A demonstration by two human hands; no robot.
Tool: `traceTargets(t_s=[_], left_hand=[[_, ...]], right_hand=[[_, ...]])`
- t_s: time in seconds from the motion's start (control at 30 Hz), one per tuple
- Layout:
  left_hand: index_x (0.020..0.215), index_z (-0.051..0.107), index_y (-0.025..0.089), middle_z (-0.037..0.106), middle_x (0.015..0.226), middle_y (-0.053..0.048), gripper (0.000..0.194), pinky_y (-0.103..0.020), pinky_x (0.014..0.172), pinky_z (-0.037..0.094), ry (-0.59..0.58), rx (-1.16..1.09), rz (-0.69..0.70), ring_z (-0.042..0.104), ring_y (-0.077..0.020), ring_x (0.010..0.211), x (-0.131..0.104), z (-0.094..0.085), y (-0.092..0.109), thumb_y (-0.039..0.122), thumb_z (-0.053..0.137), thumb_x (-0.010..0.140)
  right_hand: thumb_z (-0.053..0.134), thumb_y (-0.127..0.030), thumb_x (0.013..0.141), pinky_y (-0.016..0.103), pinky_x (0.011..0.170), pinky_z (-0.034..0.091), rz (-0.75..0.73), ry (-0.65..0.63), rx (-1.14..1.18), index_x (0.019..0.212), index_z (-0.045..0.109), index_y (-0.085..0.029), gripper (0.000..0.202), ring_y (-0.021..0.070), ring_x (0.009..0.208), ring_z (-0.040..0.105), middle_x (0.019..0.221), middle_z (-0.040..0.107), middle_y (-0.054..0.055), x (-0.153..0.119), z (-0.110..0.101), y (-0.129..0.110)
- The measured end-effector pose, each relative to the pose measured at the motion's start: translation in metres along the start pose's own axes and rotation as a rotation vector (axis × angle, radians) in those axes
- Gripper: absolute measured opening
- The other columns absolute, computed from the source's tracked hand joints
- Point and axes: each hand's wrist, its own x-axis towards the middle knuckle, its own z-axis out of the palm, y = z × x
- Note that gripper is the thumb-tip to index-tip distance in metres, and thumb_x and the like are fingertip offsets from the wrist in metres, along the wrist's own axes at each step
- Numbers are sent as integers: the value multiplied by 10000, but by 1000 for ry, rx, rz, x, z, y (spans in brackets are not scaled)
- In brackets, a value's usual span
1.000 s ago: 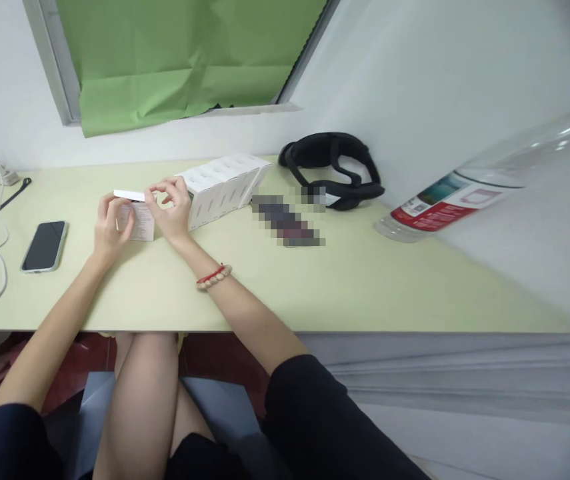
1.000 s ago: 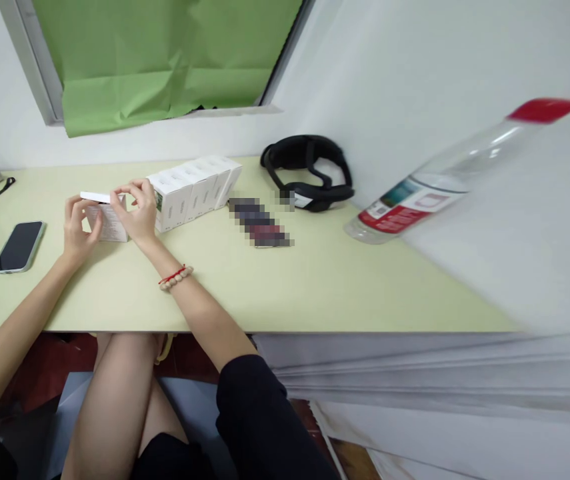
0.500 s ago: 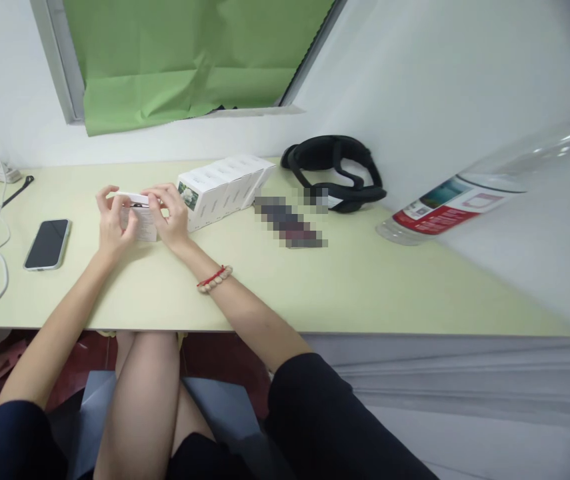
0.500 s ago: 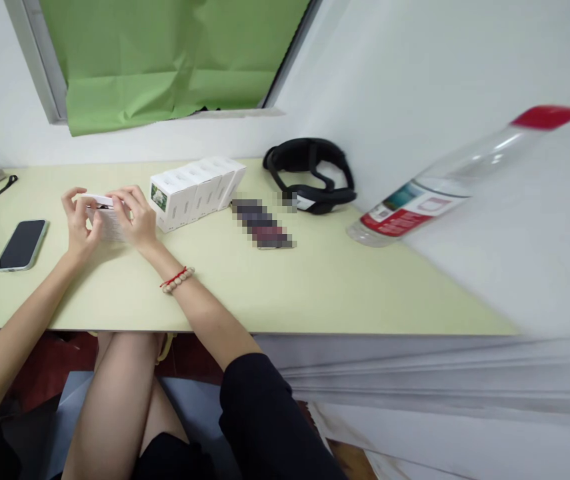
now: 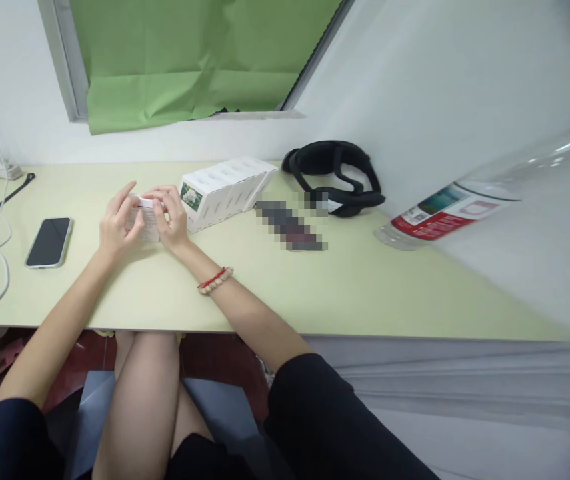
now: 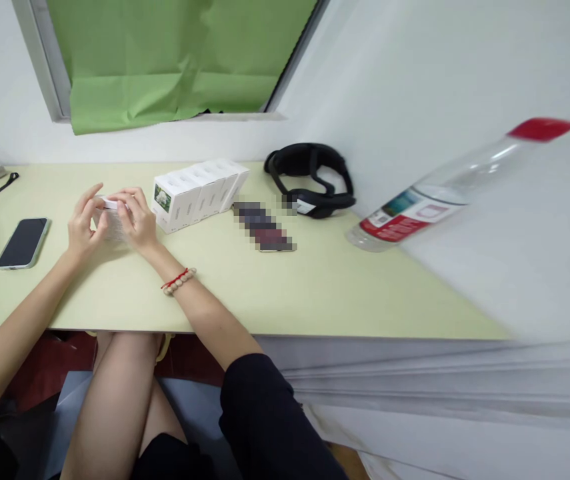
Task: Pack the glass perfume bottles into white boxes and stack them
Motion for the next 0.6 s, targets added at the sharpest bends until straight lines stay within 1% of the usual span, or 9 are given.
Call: traceTargets(t_s=[0.07,0.13,0.23,0.33,0.47,0.53,0.6], left_hand=[[1079,572,186,562,1311,-147,416,-383,997,441,-25,12,10,532,-238,1214,1,-2,2,504,327,972],[1071,571,186,592,1263,-142,386,-394,993,441,-34,15,25,552,-236,1174,2,-3,4,476,339,964],[1021,564,191,631,1152,-129,356,-386,929,469,-3,4,30,581,-230,1092,3,-2,5,458,337,960],[976,552,198,639,1078,-119,352,-380,885,481,25,-11,2,592,-226,1035,4,-1,5,472,333,958],[1006,543,203,631,1107,-125,352,-368,865,494,23,-41,-15,593,-218,1000,3,0,4,487,341,952],[1037,539,202,619,1143,-134,355,-374,881,494,16,-53,-9,587,-222,1042,1,-1,3,483,340,953],[1053,537,197,594,1195,-147,359,-395,927,480,10,-62,13,561,-238,1132,0,-2,1,485,349,952]], right_hand=[[273,-497,1022,327,860,540,17,-12,-1,1033,621,-220,446,172,1054,587,1035,584,73,-1,0,-1],[271,-497,1022,341,901,527,33,-24,5,1039,619,-225,442,175,1070,581,1048,581,73,-1,0,0],[297,-479,1021,343,885,527,16,-11,47,1030,618,-232,405,177,1054,580,1040,579,72,-2,1,2],[289,-488,1021,350,850,532,19,-20,66,1041,606,-236,406,189,1057,573,1048,570,78,-2,2,4],[265,-519,1019,350,815,534,41,-31,61,1042,584,-231,430,197,1062,569,1056,564,83,-3,3,3],[277,-509,1020,329,782,532,37,-16,63,1033,573,-230,407,187,1033,580,1039,574,80,-2,3,0],[297,-497,1019,307,752,528,37,-3,58,1022,564,-226,380,174,996,590,1022,587,77,-2,2,-4]])
